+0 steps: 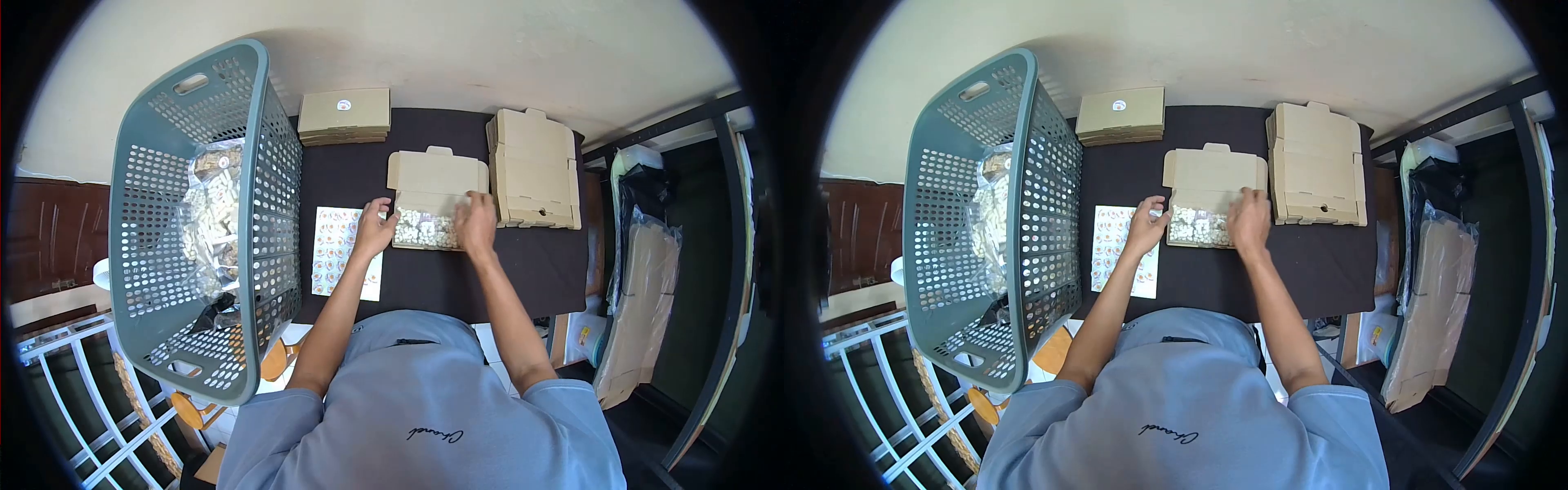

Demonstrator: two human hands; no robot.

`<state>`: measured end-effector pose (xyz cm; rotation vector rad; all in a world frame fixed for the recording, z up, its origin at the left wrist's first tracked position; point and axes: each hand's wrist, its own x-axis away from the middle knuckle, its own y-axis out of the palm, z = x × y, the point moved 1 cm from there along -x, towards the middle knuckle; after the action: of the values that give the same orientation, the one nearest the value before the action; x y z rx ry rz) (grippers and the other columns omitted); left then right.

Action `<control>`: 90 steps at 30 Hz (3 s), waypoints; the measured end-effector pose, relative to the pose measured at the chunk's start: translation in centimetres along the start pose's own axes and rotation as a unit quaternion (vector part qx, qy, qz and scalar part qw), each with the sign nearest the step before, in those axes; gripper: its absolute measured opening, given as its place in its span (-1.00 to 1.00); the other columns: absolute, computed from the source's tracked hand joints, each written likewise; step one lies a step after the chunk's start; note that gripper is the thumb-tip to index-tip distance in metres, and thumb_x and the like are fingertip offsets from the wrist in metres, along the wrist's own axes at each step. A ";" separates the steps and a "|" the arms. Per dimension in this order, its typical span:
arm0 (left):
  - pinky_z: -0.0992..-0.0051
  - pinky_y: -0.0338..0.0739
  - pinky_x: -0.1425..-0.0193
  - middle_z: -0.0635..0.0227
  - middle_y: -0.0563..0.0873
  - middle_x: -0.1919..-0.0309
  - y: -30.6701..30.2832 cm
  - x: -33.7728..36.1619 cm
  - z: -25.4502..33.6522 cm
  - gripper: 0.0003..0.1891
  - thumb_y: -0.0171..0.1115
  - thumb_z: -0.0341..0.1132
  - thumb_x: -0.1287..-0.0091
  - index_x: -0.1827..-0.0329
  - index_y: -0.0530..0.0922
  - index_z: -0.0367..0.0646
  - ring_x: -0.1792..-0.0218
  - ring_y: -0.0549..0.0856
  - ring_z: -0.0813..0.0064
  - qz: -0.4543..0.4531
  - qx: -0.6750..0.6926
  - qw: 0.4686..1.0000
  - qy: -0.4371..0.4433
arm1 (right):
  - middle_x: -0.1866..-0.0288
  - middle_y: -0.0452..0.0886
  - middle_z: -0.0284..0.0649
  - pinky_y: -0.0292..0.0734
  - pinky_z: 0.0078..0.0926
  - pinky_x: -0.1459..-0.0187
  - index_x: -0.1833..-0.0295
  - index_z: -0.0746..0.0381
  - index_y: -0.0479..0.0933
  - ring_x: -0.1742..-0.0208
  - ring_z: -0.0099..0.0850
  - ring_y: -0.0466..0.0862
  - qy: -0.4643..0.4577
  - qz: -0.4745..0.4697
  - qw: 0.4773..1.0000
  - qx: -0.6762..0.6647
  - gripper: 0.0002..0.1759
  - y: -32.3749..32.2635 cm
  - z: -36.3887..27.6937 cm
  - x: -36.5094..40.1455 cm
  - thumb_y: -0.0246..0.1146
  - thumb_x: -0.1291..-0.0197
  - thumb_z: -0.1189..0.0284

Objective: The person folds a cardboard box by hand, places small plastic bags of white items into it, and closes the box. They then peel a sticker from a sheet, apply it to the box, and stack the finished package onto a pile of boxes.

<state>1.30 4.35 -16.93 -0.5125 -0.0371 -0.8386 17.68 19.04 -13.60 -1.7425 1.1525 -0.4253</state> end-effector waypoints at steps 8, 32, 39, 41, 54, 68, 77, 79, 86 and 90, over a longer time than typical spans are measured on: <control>0.41 0.59 0.11 0.16 0.65 0.23 1.3 -2.7 -2.6 -0.66 0.16 -0.43 -0.29 -0.14 0.55 -0.24 0.31 0.70 0.39 -0.043 -0.115 0.991 0.059 | 0.22 0.69 0.13 0.58 -0.05 0.02 0.22 0.28 0.69 0.11 0.09 0.68 0.136 -0.215 0.962 0.101 -0.81 1.2 6.0 -2.9 0.27 -0.10 0.43; 0.52 0.59 0.19 0.26 0.58 0.31 -0.4 -2.2 -4.0 -0.71 0.09 -0.56 -0.27 -0.04 0.61 -0.21 0.35 0.66 0.52 -0.049 -0.033 0.998 0.015 | 0.03 0.66 0.12 0.53 -0.12 -0.09 -0.14 0.32 0.52 -0.01 0.04 0.65 0.168 -0.058 0.984 -0.013 -0.53 5.2 5.8 -5.8 0.24 -0.06 0.43; 0.52 0.59 0.19 0.28 0.62 0.36 -0.2 -2.5 -4.6 -0.71 0.11 -0.53 -0.28 -0.04 0.62 -0.21 0.37 0.65 0.52 -0.031 -0.061 0.997 0.026 | 0.35 0.69 0.09 0.57 -0.11 0.08 0.34 0.28 0.63 0.20 0.02 0.70 0.162 -0.139 0.977 -0.019 -0.81 4.0 6.3 -6.5 0.20 -0.01 0.40; 0.51 0.59 0.19 0.28 0.62 0.38 -0.2 -2.3 -4.6 -0.71 0.12 -0.52 -0.27 -0.03 0.63 -0.20 0.37 0.65 0.51 -0.028 -0.064 0.997 0.025 | 0.35 0.68 0.10 0.57 -0.12 0.10 0.35 0.30 0.62 0.20 0.03 0.69 0.155 -0.141 0.978 -0.024 -0.81 3.3 6.1 -6.3 0.20 0.00 0.40; 0.34 0.62 0.08 0.20 0.75 0.32 -0.7 -1.6 -3.2 -0.58 0.28 -0.48 -0.18 -0.14 0.50 -0.18 0.26 0.76 0.27 0.037 0.005 0.997 -0.069 | 0.49 0.60 0.06 0.51 -0.12 0.22 0.40 0.39 0.50 0.34 0.02 0.65 0.128 -0.094 0.985 -0.071 -0.80 -0.4 3.8 -2.8 0.24 0.04 0.43; 0.14 0.53 0.02 0.07 0.65 0.31 -1.0 -1.0 0.2 -0.81 0.30 -0.42 -0.17 0.19 0.62 -0.32 0.18 0.66 0.04 0.022 -0.186 0.981 0.058 | 0.24 0.69 0.11 0.55 -0.07 0.01 0.12 0.34 0.63 0.11 0.09 0.67 0.149 -0.127 0.974 -0.116 -0.70 -1.6 3.2 1.7 0.18 -0.06 0.43; 0.10 0.53 0.04 0.01 0.63 0.35 -0.4 -0.3 1.4 -0.88 0.24 -0.46 -0.17 0.32 0.62 -0.37 0.20 0.65 -0.05 0.039 -0.192 0.980 0.044 | 0.20 0.68 0.17 0.54 -0.09 0.00 0.11 0.37 0.63 0.05 0.10 0.66 0.165 -0.121 0.973 -0.106 -0.69 -1.1 3.2 2.1 0.20 -0.11 0.39; 0.10 0.53 0.06 -0.01 0.63 0.33 -0.1 -0.2 1.1 -0.90 0.24 -0.47 -0.15 0.36 0.60 -0.36 0.21 0.64 -0.06 0.028 -0.189 0.979 0.069 | 0.21 0.67 0.18 0.53 -0.06 -0.02 0.10 0.37 0.62 0.05 0.11 0.66 0.153 -0.147 0.973 -0.090 -0.69 -0.4 3.8 2.3 0.19 -0.12 0.39; 0.09 0.50 0.14 0.00 0.57 0.37 -0.1 0.5 -0.7 -0.87 0.28 -0.48 -0.12 0.45 0.49 -0.35 0.27 0.61 -0.07 0.035 -0.166 0.983 0.076 | 0.10 0.65 0.18 0.52 -0.04 -0.05 0.00 0.36 0.61 0.04 0.18 0.62 0.162 -0.101 0.979 -0.075 -0.63 -0.1 4.1 3.9 0.19 -0.08 0.43; 0.13 0.49 0.15 0.08 0.53 0.39 -1.0 1.1 -0.4 -0.77 0.33 -0.53 -0.09 0.25 0.44 -0.30 0.30 0.60 0.04 0.034 -0.120 0.990 0.067 | 0.07 0.63 0.14 0.51 -0.01 -0.05 0.04 0.37 0.57 0.00 0.15 0.60 0.142 -0.143 0.977 -0.069 -0.68 -1.0 3.7 4.2 0.18 -0.09 0.45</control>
<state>1.27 2.87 -16.63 -0.6781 0.2065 -0.8133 22.91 17.49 -15.39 -2.0269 1.1528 -0.8075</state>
